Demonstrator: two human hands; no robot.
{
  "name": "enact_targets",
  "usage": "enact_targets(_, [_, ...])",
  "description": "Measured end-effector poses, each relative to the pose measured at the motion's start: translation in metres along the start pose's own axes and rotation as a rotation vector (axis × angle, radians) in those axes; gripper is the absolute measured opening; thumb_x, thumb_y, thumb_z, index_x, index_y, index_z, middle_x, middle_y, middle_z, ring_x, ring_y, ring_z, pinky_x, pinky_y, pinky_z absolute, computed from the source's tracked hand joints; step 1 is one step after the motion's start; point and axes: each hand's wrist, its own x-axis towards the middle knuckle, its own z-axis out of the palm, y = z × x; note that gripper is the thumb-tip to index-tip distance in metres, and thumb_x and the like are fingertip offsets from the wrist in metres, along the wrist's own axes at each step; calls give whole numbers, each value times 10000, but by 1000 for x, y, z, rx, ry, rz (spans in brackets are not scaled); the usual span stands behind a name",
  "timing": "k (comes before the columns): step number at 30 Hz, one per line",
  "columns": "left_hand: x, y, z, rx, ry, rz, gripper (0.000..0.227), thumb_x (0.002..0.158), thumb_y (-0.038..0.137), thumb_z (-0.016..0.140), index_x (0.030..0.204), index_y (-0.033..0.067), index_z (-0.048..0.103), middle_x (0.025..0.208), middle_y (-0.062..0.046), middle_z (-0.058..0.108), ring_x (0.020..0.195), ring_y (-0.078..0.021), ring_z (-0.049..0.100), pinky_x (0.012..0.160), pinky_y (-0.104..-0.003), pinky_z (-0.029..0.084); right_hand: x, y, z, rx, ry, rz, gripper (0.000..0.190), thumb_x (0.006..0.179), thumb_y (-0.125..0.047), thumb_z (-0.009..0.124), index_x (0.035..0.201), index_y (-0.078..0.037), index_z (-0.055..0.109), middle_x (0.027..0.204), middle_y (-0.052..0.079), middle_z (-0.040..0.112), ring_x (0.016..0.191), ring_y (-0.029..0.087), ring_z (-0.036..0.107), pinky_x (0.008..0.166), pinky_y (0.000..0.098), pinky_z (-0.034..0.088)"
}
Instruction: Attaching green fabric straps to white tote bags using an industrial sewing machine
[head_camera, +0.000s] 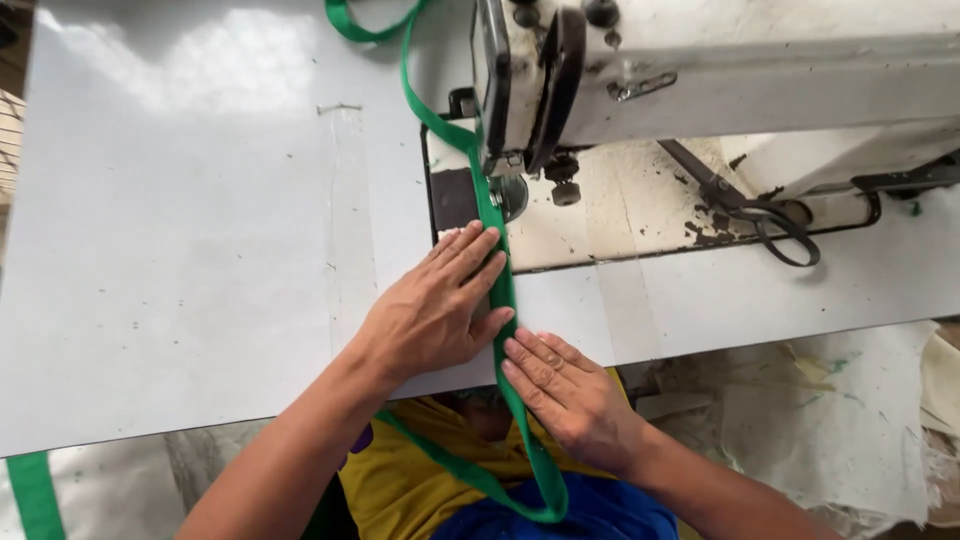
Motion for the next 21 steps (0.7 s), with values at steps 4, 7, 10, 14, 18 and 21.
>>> enact_targets(4, [0,1,2,3,49,13,500,1004,303,572,1366,-40,617,1502,-315,496,1442,-449,442,1216,-537,354,11,-7,-7,19,-31,16,320,1058,-34,443,1265,75,661,1345,270,648,1287,407,634,1128,521,487])
enact_targets(7, [-1,0,0,-2,100,18,424,978,216,587,1320,-22,665,1473,-304,534,1425,-440,470,1202,-533,389,25,-8,-5,15,-33,-10,346,1071,-70,411,1229,84,677,1299,280,671,1244,426,658,1106,519,490])
enact_targets(10, [-2,1,3,0,113,25,390,990,199,582,1288,-31,683,1458,-297,549,1415,-433,485,1186,-526,415,23,-9,-8,43,-34,18,320,1080,-95,445,1227,75,672,1306,276,658,1253,435,644,1106,534,480])
enact_targets(14, [0,1,-5,-20,42,-15,441,1015,310,601,1338,9,622,1552,-291,431,1495,-441,345,1230,-561,330,32,10,-21,293,-63,98,287,942,-22,602,1211,78,595,1251,273,619,1310,484,558,1146,589,447])
enact_targets(18, [0,-2,0,37,-74,-35,699,1041,425,529,1513,-81,427,1616,-276,354,1529,-390,307,1270,-498,231,37,44,0,103,-253,293,636,1051,-317,475,1519,108,398,1632,283,327,1563,392,234,1291,521,181])
enact_targets(21, [-1,-5,4,-39,31,-30,478,1097,213,451,1458,-96,499,1552,-285,454,1474,-407,415,1254,-492,311,46,50,18,34,-348,355,664,1098,-387,402,1572,70,321,1682,228,236,1587,324,97,1290,499,19])
